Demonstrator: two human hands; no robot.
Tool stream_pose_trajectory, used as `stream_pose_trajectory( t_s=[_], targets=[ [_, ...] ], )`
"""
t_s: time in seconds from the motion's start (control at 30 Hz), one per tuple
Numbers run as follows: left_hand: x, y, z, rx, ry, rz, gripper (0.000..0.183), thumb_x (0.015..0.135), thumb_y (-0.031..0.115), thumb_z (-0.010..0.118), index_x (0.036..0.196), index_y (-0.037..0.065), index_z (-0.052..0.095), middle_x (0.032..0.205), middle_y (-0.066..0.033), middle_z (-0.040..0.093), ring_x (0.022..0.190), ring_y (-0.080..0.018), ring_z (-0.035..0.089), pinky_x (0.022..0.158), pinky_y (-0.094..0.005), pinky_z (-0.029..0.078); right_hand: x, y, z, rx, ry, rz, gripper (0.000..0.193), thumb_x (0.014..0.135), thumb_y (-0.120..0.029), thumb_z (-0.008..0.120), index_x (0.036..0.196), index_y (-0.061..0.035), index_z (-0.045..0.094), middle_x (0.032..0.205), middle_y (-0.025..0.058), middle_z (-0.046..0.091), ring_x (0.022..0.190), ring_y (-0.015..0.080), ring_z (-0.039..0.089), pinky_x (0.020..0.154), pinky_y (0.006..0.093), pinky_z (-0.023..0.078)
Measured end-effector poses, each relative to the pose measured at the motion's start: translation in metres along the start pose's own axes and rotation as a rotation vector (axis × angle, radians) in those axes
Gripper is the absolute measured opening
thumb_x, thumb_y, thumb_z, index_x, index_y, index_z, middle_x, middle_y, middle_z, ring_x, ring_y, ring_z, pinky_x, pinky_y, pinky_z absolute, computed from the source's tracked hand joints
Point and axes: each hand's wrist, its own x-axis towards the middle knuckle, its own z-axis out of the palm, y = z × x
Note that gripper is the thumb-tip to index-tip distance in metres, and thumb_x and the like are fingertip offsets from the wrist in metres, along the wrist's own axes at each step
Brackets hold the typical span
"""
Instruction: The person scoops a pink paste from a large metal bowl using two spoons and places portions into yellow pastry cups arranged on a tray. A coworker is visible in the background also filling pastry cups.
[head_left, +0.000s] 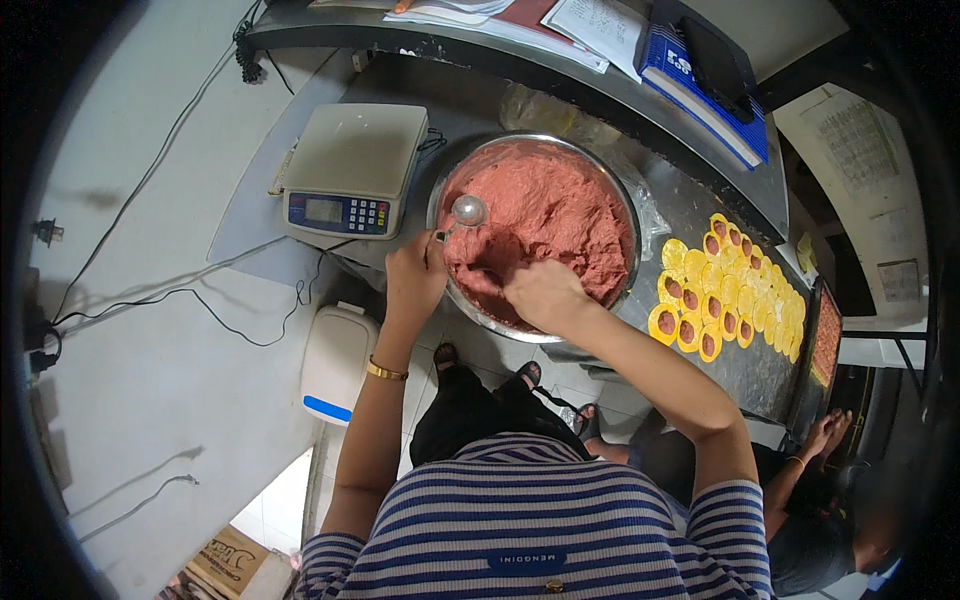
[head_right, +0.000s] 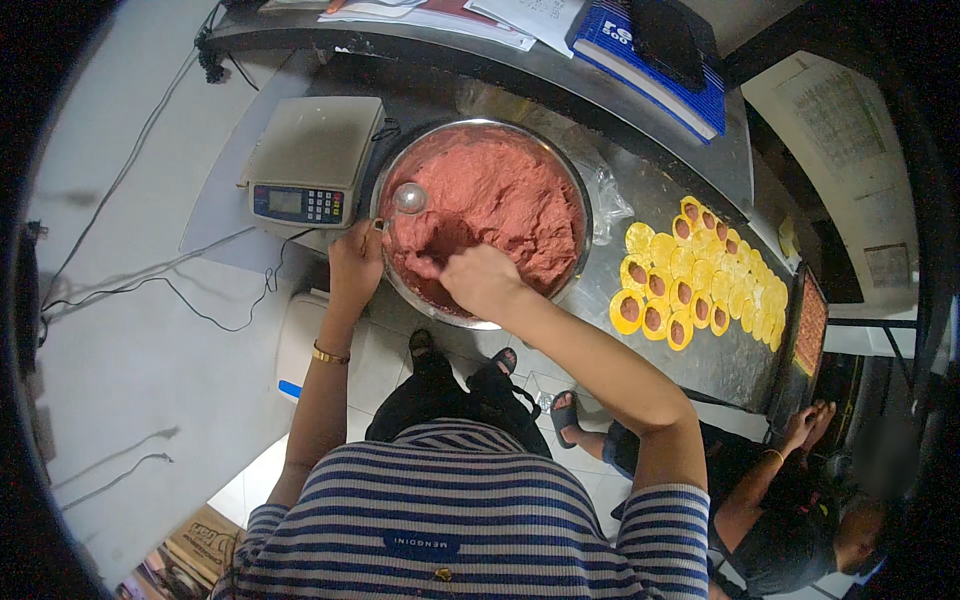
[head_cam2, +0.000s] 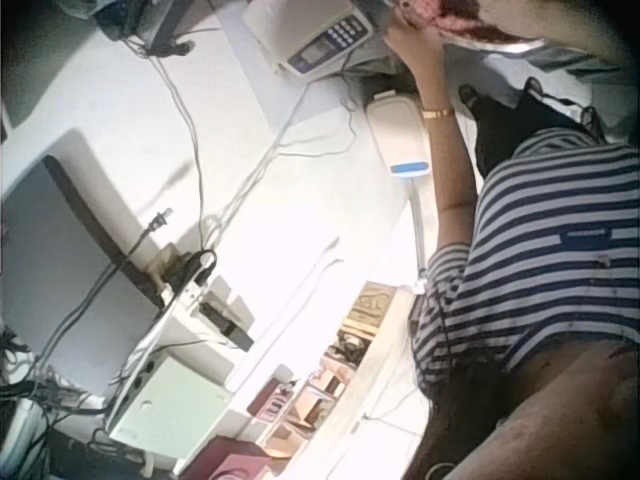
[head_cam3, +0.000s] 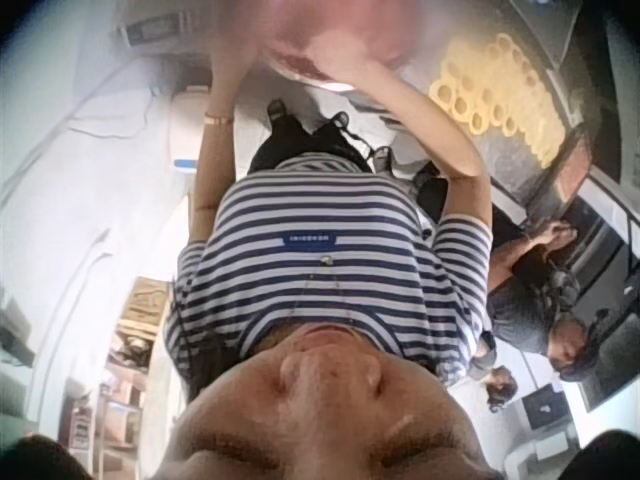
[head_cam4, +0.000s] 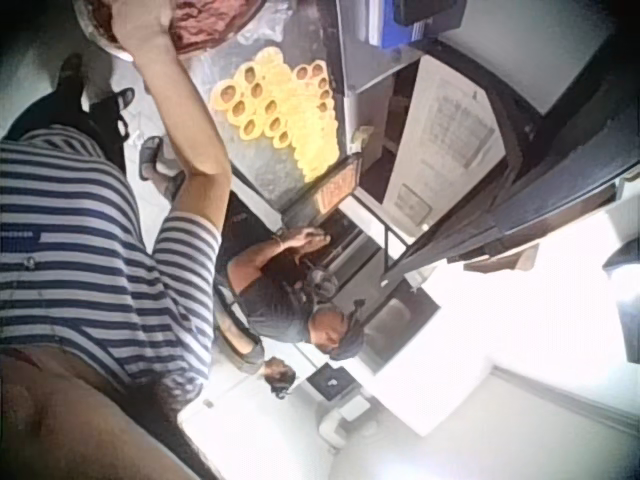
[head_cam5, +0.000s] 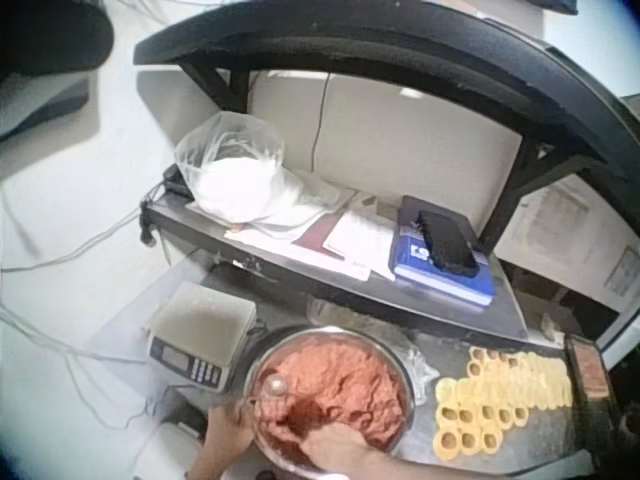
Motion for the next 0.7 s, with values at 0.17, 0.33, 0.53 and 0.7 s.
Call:
stream_pose_trajectory(
  t_s=[0.17,0.33,0.53,0.7],
  targets=[
    [0.002,-0.002,0.003,-0.041,0.032,-0.003,0.015,0.084,0.009,0.05,0.077,-0.003,0.055,0.061,-0.0239,0.051,0.057,-0.0412,0.052,0.049,-0.0396,0.039,-0.029,0.018,0.008,0.357,0.054,0.265,0.023,0.074,-0.015,0.053,0.089,-0.0074,0.069,0.093,0.016,0.065,0.083,0.0322,0.063,0.079,0.0401,0.048],
    [0.005,-0.006,-0.01,-0.011,-0.069,-0.055,0.019,0.084,0.012,0.051,0.075,-0.004,0.054,0.063,-0.025,0.05,0.057,-0.0403,0.053,0.051,-0.04,0.039,-0.05,0.04,-0.001,0.739,0.119,0.312,0.028,0.074,-0.015,0.056,0.1,-0.011,0.069,0.092,0.0141,0.066,0.082,0.0308,0.063,0.079,0.0361,0.047],
    [0.006,0.009,-0.013,-0.09,-0.285,-0.124,0.025,0.084,0.015,0.052,0.07,-0.005,0.052,0.06,-0.0252,0.048,0.053,-0.037,0.047,0.052,-0.0393,0.039,-0.077,0.039,-0.025,0.658,0.514,0.412,0.028,0.074,-0.01,0.057,0.1,-0.0138,0.069,0.085,0.0145,0.066,0.08,0.0314,0.063,0.07,0.0383,0.05],
    [0.011,0.032,-0.005,-0.199,-0.34,-0.249,0.026,0.084,0.015,0.051,0.07,-0.007,0.052,0.056,-0.0214,0.045,0.049,-0.0245,0.04,0.051,-0.0369,0.036,-0.072,0.009,-0.016,-0.098,0.657,0.382,0.044,0.07,-0.008,0.054,0.115,-0.0069,0.059,0.081,0.0084,0.058,0.071,0.024,0.059,0.06,0.0344,0.05]
  ],
)
